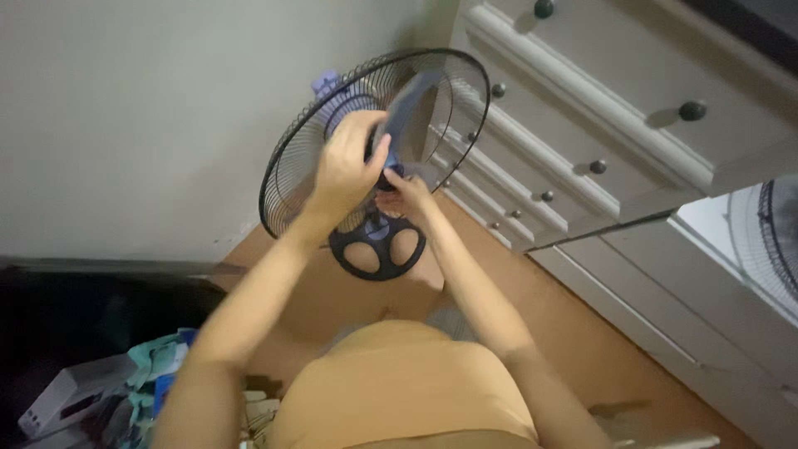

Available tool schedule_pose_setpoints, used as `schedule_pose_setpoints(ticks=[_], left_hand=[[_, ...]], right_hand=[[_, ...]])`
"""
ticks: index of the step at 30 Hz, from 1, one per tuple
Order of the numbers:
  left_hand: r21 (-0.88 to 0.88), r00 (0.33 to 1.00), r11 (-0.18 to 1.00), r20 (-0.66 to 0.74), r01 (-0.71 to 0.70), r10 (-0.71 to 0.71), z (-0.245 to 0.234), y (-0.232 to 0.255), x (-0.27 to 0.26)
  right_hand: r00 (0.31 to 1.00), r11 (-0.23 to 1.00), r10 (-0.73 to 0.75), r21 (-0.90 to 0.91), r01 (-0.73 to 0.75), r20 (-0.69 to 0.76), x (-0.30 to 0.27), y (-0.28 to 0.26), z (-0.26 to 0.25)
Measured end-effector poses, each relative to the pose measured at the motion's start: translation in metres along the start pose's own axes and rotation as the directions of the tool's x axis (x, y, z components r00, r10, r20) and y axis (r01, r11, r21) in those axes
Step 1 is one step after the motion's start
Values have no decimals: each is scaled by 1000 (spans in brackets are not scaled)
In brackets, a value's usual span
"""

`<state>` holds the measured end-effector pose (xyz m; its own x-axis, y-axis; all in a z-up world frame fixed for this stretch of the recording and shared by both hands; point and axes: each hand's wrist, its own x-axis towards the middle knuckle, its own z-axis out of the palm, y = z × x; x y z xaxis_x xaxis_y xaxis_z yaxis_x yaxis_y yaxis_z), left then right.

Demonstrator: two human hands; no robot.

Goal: The person assembles a standing fan by attaching the fan blades to the motor hub, securing them with a nut, and then fitting the front protective cage. The task is performed by hand without tools.

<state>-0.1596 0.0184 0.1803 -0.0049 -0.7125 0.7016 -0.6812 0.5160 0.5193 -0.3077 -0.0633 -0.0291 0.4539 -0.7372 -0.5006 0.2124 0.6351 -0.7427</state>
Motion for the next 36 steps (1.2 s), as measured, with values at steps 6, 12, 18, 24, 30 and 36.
schedule_pose_setpoints(ticks=[6, 12, 18, 24, 30, 36], left_hand=[[4, 927, 948, 209, 318, -312, 64, -84, -28], [298, 934, 935, 238, 190, -266, 97, -126, -26], [191, 946, 962, 221, 196, -237, 87, -117, -19], [243, 960, 957, 191, 158, -207, 97, -120, -13], [224, 966, 958, 144, 181, -216, 94, -113, -14], [-167, 987, 974, -16, 157, -162, 65, -68, -25]], right_hand=[[995, 971, 41, -233, -62, -92, -9, -23, 14], [949, 595, -239, -804, -25, -207, -17, -37, 37], [829, 153, -550, -988, -13, -96, -37, -33, 65], [811, 158, -582, -987, 37, -62, -44, -33, 61], [794, 86, -608, -991, 104, 30, -56, -35, 54], [771, -15, -613, -977, 211, 176, -97, -100, 44]])
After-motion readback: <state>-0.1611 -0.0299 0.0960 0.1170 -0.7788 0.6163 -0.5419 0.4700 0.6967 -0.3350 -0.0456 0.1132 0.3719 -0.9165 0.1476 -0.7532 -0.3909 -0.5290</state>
